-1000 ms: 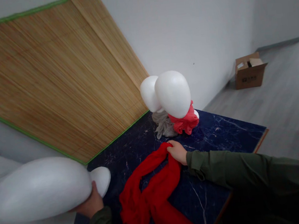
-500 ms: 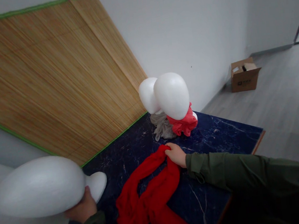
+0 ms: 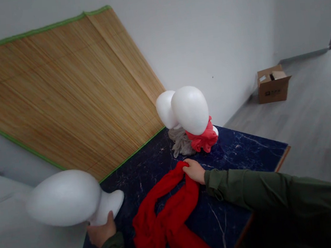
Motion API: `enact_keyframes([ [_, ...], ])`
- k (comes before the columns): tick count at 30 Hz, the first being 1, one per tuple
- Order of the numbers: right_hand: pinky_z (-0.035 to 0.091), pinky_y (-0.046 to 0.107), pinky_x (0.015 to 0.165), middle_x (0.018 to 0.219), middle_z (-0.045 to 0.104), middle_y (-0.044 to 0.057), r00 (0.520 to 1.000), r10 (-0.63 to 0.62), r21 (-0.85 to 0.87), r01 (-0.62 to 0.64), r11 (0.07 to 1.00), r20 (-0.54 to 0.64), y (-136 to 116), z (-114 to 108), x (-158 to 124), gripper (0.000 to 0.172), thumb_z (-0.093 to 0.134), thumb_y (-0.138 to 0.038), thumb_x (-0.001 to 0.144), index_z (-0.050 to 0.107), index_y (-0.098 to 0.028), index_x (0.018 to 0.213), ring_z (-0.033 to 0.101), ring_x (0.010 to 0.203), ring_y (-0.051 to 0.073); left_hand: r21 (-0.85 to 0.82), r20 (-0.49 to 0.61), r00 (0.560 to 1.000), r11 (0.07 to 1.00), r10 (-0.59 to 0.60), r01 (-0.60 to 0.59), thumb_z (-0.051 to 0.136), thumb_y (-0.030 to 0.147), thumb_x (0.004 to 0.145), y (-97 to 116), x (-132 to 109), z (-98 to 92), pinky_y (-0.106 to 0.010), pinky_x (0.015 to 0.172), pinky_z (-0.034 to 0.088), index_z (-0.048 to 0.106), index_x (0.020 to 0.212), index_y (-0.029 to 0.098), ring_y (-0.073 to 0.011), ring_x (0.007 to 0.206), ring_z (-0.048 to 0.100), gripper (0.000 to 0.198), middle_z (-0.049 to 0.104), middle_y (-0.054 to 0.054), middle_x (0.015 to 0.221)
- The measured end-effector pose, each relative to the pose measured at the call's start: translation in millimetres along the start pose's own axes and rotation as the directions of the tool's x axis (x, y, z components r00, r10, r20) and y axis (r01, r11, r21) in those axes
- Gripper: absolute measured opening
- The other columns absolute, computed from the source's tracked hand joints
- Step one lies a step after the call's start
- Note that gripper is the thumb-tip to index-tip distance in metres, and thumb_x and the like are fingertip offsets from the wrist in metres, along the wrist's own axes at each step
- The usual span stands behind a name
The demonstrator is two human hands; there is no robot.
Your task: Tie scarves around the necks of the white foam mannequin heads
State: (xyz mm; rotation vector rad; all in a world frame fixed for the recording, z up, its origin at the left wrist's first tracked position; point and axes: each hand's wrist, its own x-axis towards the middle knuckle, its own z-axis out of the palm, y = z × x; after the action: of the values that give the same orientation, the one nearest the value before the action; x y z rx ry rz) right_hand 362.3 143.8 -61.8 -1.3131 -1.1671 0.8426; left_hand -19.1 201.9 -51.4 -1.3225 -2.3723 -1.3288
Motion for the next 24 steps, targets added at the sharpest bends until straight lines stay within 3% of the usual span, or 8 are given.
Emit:
enact_keyframes([
  [4, 0.034, 0.022, 0.054, 0.061, 0.052, -0.002, 0.999, 0.016, 0.038, -0.017, 0.999, 0.030, 3, 0, 2, 0.012, 0.041, -0.010, 0.065, 0.052, -0.016, 0.068, 0.047, 0.057, 0.012, 0.035, -0.040, 0.999, 0.999, 0.030, -0.029, 0.059, 0.048, 0.057, 24, -34, -11.2, -0.052, 0.092, 0.032, 0.035, 0.120, -0.003, -0.0413, 0.114, 0.038, 0.085, 0.043, -0.030, 0.119],
  [7, 0.034, 0.022, 0.052, 0.060, 0.052, -0.002, 0.996, 0.073, 0.121, -0.079, 0.989, 0.051, 1, 0, 2, 0.011, 0.043, -0.011, 0.064, 0.052, -0.016, 0.068, 0.047, 0.055, 0.012, -0.039, 0.195, 0.974, 0.993, 0.117, -0.112, 0.052, 0.046, 0.065, 46, -68, -19.3, -0.047, 0.094, 0.031, 0.046, 0.113, 0.002, -0.0355, 0.114, 0.041, 0.066, 0.048, -0.025, 0.117],
  [9, 0.035, 0.021, 0.051, 0.060, 0.053, -0.002, 0.980, 0.166, 0.242, -0.188, 0.952, 0.108, -2, -2, 2, 0.011, 0.044, -0.012, 0.063, 0.053, -0.016, 0.068, 0.048, 0.054, 0.012, -0.104, 0.471, 0.865, 0.984, 0.174, -0.142, 0.054, 0.046, 0.063, 57, -89, -25.0, -0.043, 0.092, 0.034, 0.058, 0.094, 0.010, -0.0321, 0.104, 0.050, 0.048, 0.058, -0.018, 0.103],
  [11, 0.038, 0.022, 0.052, 0.061, 0.055, -0.001, 0.948, 0.253, 0.338, -0.306, 0.890, 0.193, -7, -7, 2, 0.012, 0.045, -0.013, 0.063, 0.054, -0.016, 0.070, 0.050, 0.053, 0.013, -0.145, 0.608, 0.763, 0.976, 0.220, -0.165, 0.061, 0.043, 0.056, 62, -105, -31.5, -0.041, 0.090, 0.036, 0.061, 0.074, 0.015, -0.0309, 0.095, 0.055, 0.033, 0.063, -0.013, 0.086],
  [16, 0.045, 0.029, 0.057, 0.059, 0.057, 0.006, 0.794, 0.422, 0.381, -0.589, 0.713, 0.438, -18, -38, 9, 0.015, 0.042, -0.022, 0.068, 0.055, -0.015, 0.066, 0.054, 0.052, 0.017, -0.190, 0.542, 0.816, 0.975, 0.201, -0.114, 0.062, 0.043, 0.055, 61, -110, -47.7, -0.041, 0.081, 0.041, 0.057, 0.067, 0.017, -0.0276, 0.080, 0.058, 0.029, 0.062, -0.006, 0.069],
  [19, 0.047, 0.030, 0.063, 0.060, 0.058, 0.006, 0.729, 0.440, 0.429, -0.673, 0.603, 0.524, -21, -62, 16, 0.018, 0.042, -0.026, 0.069, 0.056, -0.015, 0.067, 0.057, 0.058, 0.018, -0.338, 0.540, 0.828, 0.940, 0.154, 0.045, 0.056, 0.047, 0.062, 59, -106, -52.8, -0.037, 0.077, 0.045, 0.057, 0.081, 0.014, -0.0233, 0.078, 0.061, 0.038, 0.064, -0.006, 0.074],
  [22, 0.047, 0.032, 0.065, 0.062, 0.060, 0.008, 0.790, 0.419, 0.494, -0.609, 0.620, 0.448, -19, -76, 21, 0.018, 0.044, -0.027, 0.069, 0.057, -0.014, 0.067, 0.058, 0.061, 0.020, -0.508, 0.686, 0.720, 0.776, 0.103, 0.374, 0.061, 0.046, 0.061, 60, -107, -53.8, -0.034, 0.074, 0.048, 0.056, 0.093, 0.013, -0.0219, 0.078, 0.062, 0.046, 0.066, -0.007, 0.080],
  [24, 0.047, 0.033, 0.063, 0.062, 0.060, 0.008, 0.836, 0.431, 0.515, -0.548, 0.659, 0.339, -15, -78, 21, 0.018, 0.044, -0.027, 0.070, 0.056, -0.014, 0.066, 0.058, 0.058, 0.020, -0.520, 0.751, 0.652, 0.702, 0.105, 0.486, 0.065, 0.042, 0.057, 62, -111, -52.8, -0.034, 0.074, 0.048, 0.056, 0.091, 0.015, -0.0222, 0.080, 0.062, 0.044, 0.066, -0.006, 0.081],
])
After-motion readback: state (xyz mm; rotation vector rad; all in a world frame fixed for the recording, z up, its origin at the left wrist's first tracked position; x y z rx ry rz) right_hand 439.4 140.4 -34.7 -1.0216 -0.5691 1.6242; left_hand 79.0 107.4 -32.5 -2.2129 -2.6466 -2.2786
